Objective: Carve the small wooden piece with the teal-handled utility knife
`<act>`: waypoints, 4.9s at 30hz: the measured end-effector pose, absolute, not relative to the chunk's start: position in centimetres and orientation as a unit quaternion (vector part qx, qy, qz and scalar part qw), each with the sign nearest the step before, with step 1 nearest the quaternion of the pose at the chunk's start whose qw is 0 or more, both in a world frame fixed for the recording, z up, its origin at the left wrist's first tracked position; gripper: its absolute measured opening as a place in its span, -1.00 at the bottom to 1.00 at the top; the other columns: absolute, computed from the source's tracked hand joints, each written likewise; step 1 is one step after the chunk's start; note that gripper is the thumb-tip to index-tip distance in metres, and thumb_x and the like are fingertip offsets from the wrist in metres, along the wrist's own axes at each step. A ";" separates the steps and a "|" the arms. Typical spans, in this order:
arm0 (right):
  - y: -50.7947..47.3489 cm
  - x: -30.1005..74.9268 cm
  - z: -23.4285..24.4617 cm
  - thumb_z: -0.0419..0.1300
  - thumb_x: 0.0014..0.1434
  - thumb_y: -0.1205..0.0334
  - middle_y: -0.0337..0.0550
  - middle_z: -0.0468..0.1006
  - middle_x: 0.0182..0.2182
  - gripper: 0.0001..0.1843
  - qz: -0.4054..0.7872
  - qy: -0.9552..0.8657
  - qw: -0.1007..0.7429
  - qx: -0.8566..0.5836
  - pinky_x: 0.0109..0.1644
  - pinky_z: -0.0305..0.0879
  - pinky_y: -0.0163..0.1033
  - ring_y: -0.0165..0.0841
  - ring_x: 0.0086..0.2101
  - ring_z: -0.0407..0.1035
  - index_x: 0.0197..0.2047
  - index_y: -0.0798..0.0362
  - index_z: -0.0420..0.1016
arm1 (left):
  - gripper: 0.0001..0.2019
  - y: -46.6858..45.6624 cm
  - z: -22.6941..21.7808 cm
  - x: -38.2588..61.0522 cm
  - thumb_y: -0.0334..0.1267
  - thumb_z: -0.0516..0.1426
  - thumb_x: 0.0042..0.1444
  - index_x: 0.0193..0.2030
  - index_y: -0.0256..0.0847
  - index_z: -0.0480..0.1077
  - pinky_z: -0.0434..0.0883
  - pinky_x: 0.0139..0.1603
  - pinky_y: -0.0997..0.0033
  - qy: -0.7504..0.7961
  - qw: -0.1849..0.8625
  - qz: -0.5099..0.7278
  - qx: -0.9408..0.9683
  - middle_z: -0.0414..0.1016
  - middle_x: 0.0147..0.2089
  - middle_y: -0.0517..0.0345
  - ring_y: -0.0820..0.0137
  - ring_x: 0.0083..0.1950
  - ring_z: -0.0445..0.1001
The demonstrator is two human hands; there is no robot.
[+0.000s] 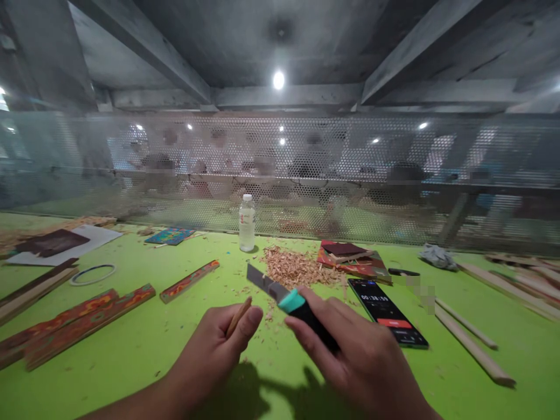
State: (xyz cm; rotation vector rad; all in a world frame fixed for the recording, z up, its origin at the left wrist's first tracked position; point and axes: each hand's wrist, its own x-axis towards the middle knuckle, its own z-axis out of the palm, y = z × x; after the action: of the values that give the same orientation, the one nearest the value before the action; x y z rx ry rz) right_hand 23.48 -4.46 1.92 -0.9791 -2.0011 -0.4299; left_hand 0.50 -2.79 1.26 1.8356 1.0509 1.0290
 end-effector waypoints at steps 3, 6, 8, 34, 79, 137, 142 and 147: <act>-4.3 24.0 3.0 0.18 0.40 0.04 -0.12 0.72 -0.18 -0.69 -0.156 -0.786 0.431 -0.414 -0.19 0.57 -0.29 -0.31 -0.32 0.63 0.11 -0.06 0.55 | -0.40 -2.8 1.4 0.4 0.30 -0.03 0.36 -0.52 -0.10 -0.02 -0.06 -0.47 0.32 0.405 0.378 0.405 0.727 -0.11 -0.53 0.38 0.46 -0.49 -0.06; -4.2 24.2 3.6 0.19 0.39 0.03 -0.17 0.71 -0.25 -0.74 -0.130 -0.797 0.427 -0.406 -0.23 0.55 -0.34 -0.35 -0.37 0.62 0.05 -0.08 0.56 | -0.39 -2.9 1.5 0.1 0.32 -0.01 0.34 -0.52 -0.11 0.00 -0.04 -0.47 0.34 0.381 0.399 0.399 0.732 -0.08 -0.52 0.37 0.47 -0.48 -0.04; -4.1 24.1 3.6 0.19 0.39 0.03 -0.18 0.71 -0.26 -0.74 -0.110 -0.806 0.424 -0.398 -0.26 0.54 -0.38 -0.36 -0.35 0.63 0.04 -0.08 0.56 | -0.42 -3.0 1.5 0.0 0.32 0.03 0.33 -0.47 -0.11 0.06 0.00 -0.48 0.38 0.349 0.441 0.402 0.723 -0.01 -0.51 0.37 0.49 -0.48 0.00; -4.3 23.7 2.4 0.08 0.48 0.02 -0.17 0.68 -0.32 -0.63 -0.184 -0.852 0.358 -0.335 -0.39 0.43 -0.34 -0.39 -0.42 0.58 0.20 0.00 0.47 | -0.47 -3.0 0.9 0.6 0.30 0.18 0.24 -0.43 -0.11 0.20 -0.05 -0.57 0.46 0.357 0.550 0.381 0.652 0.04 -0.71 0.48 0.56 -0.65 -0.02; -4.3 24.1 3.6 0.17 0.41 0.09 -0.20 0.73 -0.26 -0.69 -0.111 -0.874 0.341 -0.328 -0.27 0.54 -0.40 -0.40 -0.36 0.63 0.15 -0.05 0.51 | -0.47 -3.4 1.7 0.5 0.26 0.12 0.29 -0.45 -0.14 0.18 0.02 -0.40 0.39 0.400 0.437 0.385 0.708 0.00 -0.49 0.36 0.46 -0.44 0.02; -4.2 24.2 3.7 0.16 0.43 0.06 -0.21 0.71 -0.30 -0.67 -0.128 -0.867 0.347 -0.335 -0.33 0.50 -0.40 -0.41 -0.38 0.61 0.17 -0.04 0.50 | -0.44 -3.1 1.4 0.6 0.36 0.11 0.23 -0.43 -0.13 0.20 0.03 -0.44 0.41 0.380 0.478 0.399 0.684 0.04 -0.55 0.40 0.47 -0.49 0.02; -4.4 23.7 4.3 0.11 0.45 0.01 -0.18 0.71 -0.37 -0.66 -0.114 -0.873 0.348 -0.323 -0.44 0.46 -0.39 -0.40 -0.45 0.60 0.09 -0.01 0.57 | -0.48 -3.4 1.3 0.6 0.26 0.12 0.29 -0.42 -0.15 0.24 0.03 -0.42 0.41 0.390 0.438 0.399 0.705 0.02 -0.50 0.37 0.47 -0.46 0.03; -4.2 23.9 2.5 0.17 0.41 0.00 -0.17 0.70 -0.32 -0.62 -0.127 -0.856 0.374 -0.334 -0.44 0.44 -0.35 -0.37 -0.43 0.59 0.19 -0.06 0.52 | -0.44 -3.3 1.2 0.6 0.29 0.09 0.28 -0.48 -0.13 0.16 0.01 -0.43 0.39 0.401 0.436 0.401 0.699 0.01 -0.54 0.37 0.46 -0.47 0.04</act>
State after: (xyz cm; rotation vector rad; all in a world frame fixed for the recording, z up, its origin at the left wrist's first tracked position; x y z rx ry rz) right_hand 23.94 -4.24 2.48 -0.8556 -2.1916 -0.3256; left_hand 0.60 -3.26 1.20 1.7385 0.9977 0.9988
